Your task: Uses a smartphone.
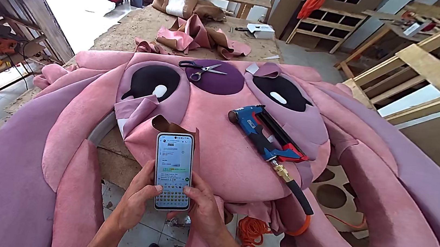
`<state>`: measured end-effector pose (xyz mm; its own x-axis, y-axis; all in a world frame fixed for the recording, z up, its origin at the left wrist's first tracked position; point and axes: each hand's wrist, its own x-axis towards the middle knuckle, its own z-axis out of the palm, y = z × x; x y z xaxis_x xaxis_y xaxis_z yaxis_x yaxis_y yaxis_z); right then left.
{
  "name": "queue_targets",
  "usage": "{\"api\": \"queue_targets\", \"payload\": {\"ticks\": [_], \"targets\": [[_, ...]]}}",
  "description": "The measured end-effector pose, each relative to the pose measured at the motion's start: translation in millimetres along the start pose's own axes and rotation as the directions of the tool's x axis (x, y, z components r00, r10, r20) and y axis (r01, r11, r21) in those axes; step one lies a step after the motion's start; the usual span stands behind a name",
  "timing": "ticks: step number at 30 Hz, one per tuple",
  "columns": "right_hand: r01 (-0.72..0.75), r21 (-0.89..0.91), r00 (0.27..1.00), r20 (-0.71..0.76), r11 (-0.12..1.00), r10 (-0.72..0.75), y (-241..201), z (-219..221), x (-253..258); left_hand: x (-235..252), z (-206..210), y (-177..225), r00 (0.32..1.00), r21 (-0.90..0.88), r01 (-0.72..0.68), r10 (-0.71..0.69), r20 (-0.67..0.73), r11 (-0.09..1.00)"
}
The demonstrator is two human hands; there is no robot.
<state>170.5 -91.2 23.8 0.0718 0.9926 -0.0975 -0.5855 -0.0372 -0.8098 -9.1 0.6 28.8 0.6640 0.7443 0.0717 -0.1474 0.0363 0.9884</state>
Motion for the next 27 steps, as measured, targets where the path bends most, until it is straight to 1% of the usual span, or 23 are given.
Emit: {"api": "queue_targets", "payload": {"ticks": [7,14,20,23,27], "targets": [[0.029,-0.027,1.000,0.008,0.999,-0.029,0.8,-1.2,0.1,-0.3,-1.9,1.0,0.998,-0.012,-0.022,0.023,0.054,1.000],[0.062,-0.005,0.998,0.009,0.998,-0.062,2.1,-1.7,-0.3,-0.5,-3.2,2.1,0.994,-0.025,-0.054,0.056,0.091,0.998],[0.063,-0.005,0.998,0.015,0.998,-0.063,2.1,-2.1,-0.6,-1.0,-2.9,3.4,0.993,-0.039,-0.038,0.042,0.107,0.999],[0.062,-0.008,0.998,0.001,0.998,-0.062,2.0,-1.3,-0.9,-2.0,-2.4,6.6,0.992,-0.010,-0.029,0.030,0.119,1.000],[0.073,0.001,0.997,0.028,0.997,-0.073,2.2,-2.9,-0.9,-2.3,-3.4,6.7,0.992,0.032,-0.032,0.027,0.122,0.999]]}}
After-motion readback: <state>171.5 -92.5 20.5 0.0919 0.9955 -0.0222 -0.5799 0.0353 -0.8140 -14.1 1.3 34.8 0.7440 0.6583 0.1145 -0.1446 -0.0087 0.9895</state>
